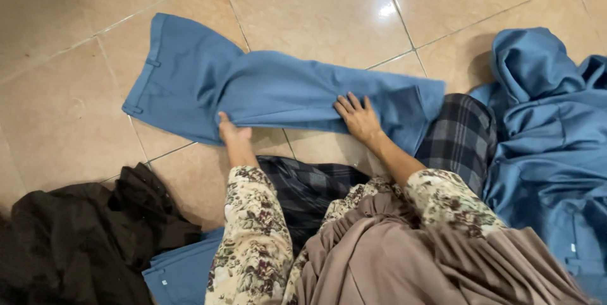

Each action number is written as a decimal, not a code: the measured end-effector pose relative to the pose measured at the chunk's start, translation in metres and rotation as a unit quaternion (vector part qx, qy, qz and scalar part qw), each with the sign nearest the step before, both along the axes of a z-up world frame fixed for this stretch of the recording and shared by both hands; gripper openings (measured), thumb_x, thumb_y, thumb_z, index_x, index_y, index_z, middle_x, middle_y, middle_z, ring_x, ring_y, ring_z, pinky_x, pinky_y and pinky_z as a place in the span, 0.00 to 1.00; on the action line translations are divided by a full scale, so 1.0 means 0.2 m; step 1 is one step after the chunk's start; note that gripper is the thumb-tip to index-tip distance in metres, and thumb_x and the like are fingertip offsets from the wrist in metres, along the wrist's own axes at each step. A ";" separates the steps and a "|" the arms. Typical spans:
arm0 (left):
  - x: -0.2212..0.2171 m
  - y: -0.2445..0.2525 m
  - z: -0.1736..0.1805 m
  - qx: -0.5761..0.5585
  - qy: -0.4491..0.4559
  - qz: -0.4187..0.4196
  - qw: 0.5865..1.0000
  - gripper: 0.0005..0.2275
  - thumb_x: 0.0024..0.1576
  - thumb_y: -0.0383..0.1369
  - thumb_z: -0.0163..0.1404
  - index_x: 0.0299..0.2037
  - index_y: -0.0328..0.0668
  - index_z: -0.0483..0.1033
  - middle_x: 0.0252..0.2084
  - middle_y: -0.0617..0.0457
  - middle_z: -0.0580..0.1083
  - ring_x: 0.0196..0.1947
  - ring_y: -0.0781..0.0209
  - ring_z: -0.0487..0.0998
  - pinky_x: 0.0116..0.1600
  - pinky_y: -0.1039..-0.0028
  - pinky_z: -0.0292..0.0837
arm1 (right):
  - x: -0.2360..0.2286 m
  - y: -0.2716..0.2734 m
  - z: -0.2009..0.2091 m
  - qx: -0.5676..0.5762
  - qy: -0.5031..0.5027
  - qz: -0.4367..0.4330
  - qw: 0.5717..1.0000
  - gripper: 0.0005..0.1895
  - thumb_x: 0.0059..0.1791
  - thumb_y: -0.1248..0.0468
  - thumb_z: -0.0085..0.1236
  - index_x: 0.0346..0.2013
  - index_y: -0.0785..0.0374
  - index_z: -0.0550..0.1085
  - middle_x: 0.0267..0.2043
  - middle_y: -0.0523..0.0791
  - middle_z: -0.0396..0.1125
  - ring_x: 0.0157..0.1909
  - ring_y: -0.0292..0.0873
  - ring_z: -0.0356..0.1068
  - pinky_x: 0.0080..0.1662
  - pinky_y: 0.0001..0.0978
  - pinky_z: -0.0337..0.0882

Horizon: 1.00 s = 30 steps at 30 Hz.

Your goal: The person folds several pairs of blue pants while sitting on the floor, smoothing the fabric and aligning the legs before placing them onto a pile of other garments.

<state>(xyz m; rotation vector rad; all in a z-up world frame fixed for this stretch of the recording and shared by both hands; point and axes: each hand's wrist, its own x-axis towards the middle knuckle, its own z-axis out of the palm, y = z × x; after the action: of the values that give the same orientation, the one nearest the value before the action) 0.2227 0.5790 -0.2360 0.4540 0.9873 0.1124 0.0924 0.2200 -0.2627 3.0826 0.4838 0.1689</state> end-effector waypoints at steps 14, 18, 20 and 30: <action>-0.39 0.62 -0.20 0.016 0.134 -0.043 0.990 0.41 0.60 0.45 0.54 0.75 0.34 0.40 0.76 0.32 0.45 0.75 0.37 0.51 0.73 0.39 0.49 | 0.29 -0.21 0.11 -0.005 0.023 -0.025 0.999 0.11 0.44 0.61 0.57 0.37 0.40 0.79 0.38 0.38 0.70 0.47 0.44 0.67 0.57 0.56 0.61; -0.40 0.61 -0.40 0.082 0.148 -0.152 0.974 0.39 0.62 0.40 0.53 0.75 0.38 0.39 0.77 0.32 0.40 0.73 0.31 0.53 0.72 0.34 0.43 | 0.32 -0.39 0.11 0.019 -0.008 -0.088 0.996 0.05 0.44 0.61 0.56 0.29 0.44 0.78 0.33 0.38 0.69 0.43 0.42 0.69 0.44 0.41 0.72; -0.38 0.63 -0.46 0.088 0.146 -0.173 0.970 0.35 0.62 0.40 0.53 0.73 0.36 0.44 0.73 0.32 0.48 0.70 0.32 0.60 0.68 0.38 0.56 | 0.33 -0.45 0.08 0.045 -0.007 -0.101 0.994 0.04 0.43 0.62 0.58 0.30 0.47 0.78 0.33 0.39 0.68 0.42 0.45 0.70 0.41 0.41 0.74; -0.32 0.39 0.21 0.144 0.078 0.026 0.986 0.28 0.57 0.39 0.63 0.57 0.36 0.56 0.49 0.47 0.58 0.36 0.57 0.69 0.26 0.89 0.71 | 0.38 -0.29 0.77 0.379 -0.255 -0.063 0.887 0.20 0.38 0.81 0.64 0.38 0.56 0.80 0.36 0.41 0.68 0.39 0.45 0.67 0.46 0.35 0.72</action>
<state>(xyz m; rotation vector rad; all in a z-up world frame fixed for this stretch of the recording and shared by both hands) 0.1597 0.6575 -0.1945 0.7114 1.1428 0.2719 0.1679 0.1613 -0.1092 3.5120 0.2132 1.4364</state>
